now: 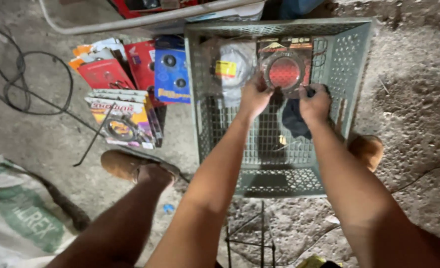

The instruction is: Sort through a crate of motorcycle parts and place selected items into a bag

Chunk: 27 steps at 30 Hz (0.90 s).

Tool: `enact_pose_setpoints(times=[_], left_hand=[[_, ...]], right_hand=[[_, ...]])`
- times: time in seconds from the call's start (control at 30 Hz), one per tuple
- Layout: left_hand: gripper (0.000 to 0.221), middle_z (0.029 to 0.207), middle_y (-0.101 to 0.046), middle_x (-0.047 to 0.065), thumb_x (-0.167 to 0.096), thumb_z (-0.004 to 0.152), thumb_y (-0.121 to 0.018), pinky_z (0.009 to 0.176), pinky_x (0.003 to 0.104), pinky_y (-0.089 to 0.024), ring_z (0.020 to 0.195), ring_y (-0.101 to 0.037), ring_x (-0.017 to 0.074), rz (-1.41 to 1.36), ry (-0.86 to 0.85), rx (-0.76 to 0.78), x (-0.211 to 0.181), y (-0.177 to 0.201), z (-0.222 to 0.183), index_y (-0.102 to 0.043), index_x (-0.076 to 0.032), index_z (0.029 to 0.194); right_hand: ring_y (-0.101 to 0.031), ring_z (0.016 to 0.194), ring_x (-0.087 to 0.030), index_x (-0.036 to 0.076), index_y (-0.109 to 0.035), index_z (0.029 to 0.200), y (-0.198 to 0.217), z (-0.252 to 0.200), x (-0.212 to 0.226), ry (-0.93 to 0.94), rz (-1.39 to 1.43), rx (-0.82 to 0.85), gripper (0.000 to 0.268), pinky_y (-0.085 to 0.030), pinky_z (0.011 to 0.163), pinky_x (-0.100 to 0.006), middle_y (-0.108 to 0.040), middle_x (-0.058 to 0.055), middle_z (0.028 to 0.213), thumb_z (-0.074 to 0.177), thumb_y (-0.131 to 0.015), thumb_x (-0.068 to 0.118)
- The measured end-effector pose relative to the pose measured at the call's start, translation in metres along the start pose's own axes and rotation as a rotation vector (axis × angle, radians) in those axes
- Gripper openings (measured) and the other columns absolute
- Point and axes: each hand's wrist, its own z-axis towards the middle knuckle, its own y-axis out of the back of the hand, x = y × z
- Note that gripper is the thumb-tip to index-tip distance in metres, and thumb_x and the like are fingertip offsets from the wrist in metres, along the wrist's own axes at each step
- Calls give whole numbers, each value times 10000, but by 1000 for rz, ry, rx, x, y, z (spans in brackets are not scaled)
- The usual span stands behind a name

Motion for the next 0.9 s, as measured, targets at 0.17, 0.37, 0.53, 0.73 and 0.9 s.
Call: enact_pose_setpoints(times=[0.17, 0.37, 0.53, 0.73, 0.9], left_hand=[[335, 1156, -751, 82, -360, 898, -688, 1055, 508, -485, 1226, -653, 313, 15, 234, -12, 72, -3, -4, -667, -181, 1181], [438, 1255, -709, 145, -393, 895, -666, 1113, 491, -437, 1294, -592, 337, -140, 355, 40, 105, -12, -114, -714, -97, 1215], [1064, 1655, -320, 128, -665, 801, -759, 1272, 482, -189, 1536, -262, 316, -683, 575, 225, 48, 0, -193, -308, -146, 1613], [531, 1471, -496, 342, -260, 1071, -316, 1252, 550, -282, 1444, -392, 450, -264, 245, 195, 122, -8, -223, -545, 87, 1402], [446, 1064, -751, 175, -386, 802, -750, 868, 475, -551, 1056, -713, 324, -440, 538, -307, 159, -8, -195, -767, -110, 1151]], right_hand=[[-670, 1136, -399, 68, -730, 1181, -3, -12, -10, -165, 68, 109, 468, -539, 947, -542, -737, -208, 1121, 939, -720, 467], [-630, 1237, -350, 123, -681, 1295, 15, -69, -20, -301, 145, 147, 525, -518, 996, -510, -705, -176, 1243, 886, -752, 446], [-591, 1310, -367, 126, -658, 1356, 42, -169, 49, -497, 336, 193, 482, -490, 1071, -498, -668, -214, 1336, 931, -646, 354], [-347, 1480, -473, 32, -492, 1508, 68, -277, 111, 43, 343, 322, 664, -206, 1247, -603, -442, -318, 1541, 1011, -588, 463], [-589, 1299, -397, 71, -549, 1470, 30, -279, 82, -37, 374, 339, 672, -464, 1098, -522, -630, -257, 1377, 1001, -600, 551]])
